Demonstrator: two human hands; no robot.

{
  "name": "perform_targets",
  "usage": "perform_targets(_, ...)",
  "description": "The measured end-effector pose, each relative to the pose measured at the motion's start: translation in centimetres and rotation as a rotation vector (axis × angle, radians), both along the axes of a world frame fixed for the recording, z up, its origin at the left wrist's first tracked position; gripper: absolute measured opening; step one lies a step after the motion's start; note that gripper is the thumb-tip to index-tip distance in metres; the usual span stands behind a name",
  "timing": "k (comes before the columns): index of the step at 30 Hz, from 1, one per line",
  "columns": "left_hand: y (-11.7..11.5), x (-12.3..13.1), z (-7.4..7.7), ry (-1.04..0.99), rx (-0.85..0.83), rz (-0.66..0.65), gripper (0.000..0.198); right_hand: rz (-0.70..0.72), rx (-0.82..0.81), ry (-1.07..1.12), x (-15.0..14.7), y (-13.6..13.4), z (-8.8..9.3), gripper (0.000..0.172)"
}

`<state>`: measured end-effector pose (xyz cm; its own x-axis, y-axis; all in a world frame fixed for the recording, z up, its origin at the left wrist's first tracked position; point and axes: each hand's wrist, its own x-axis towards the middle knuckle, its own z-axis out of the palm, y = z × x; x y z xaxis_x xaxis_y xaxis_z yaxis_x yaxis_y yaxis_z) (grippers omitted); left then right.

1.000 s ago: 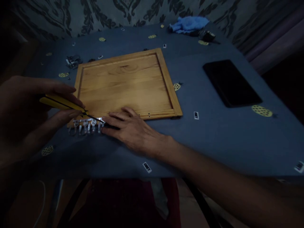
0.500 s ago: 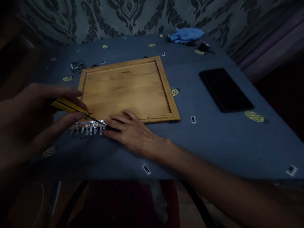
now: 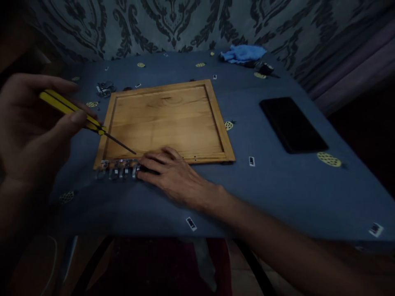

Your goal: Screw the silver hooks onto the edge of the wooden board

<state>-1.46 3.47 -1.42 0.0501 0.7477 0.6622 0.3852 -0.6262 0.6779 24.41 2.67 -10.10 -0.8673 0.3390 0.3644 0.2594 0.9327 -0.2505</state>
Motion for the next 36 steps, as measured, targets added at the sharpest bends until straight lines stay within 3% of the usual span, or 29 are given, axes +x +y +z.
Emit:
perform_targets(7,4.5,-3.3,-3.3,-0.278,-0.227,-0.113,0.034,-0.026,-0.037,0.104,0.6,0.3,-0.3,0.039)
perform_targets(10,5.3,-4.4,-3.3,-0.324,-0.517,0.043,0.03,-0.064,-0.05,0.216,1.2,0.6,-0.2,0.036)
perform_targets(12,5.4,-5.0,-3.2,-0.251,-0.667,0.181,0.033,-0.105,-0.054,0.289,1.8,1.2,0.0,0.038)
perform_targets(14,5.5,-5.6,-3.5,-0.164,-0.705,0.247,0.032,-0.193,-0.053,0.326,2.7,2.0,0.1,0.04)
perform_targets(19,5.8,-6.4,-5.6,0.156,-0.706,0.356,0.027,-0.615,0.087,0.241,6.0,5.0,-0.9,0.032)
perform_targets(22,5.8,-6.2,-6.5,0.319,-0.717,0.368,0.03,-0.826,0.059,0.205,7.6,6.3,-2.0,0.036)
perform_targets(29,5.3,-5.5,-7.4,0.591,-0.775,0.407,0.03,-1.061,-0.031,0.139,9.5,7.4,-3.7,0.043)
perform_targets(36,4.8,-4.8,-8.0,0.733,-0.799,0.456,0.028,-1.019,-0.056,0.164,9.4,8.4,-4.5,0.041)
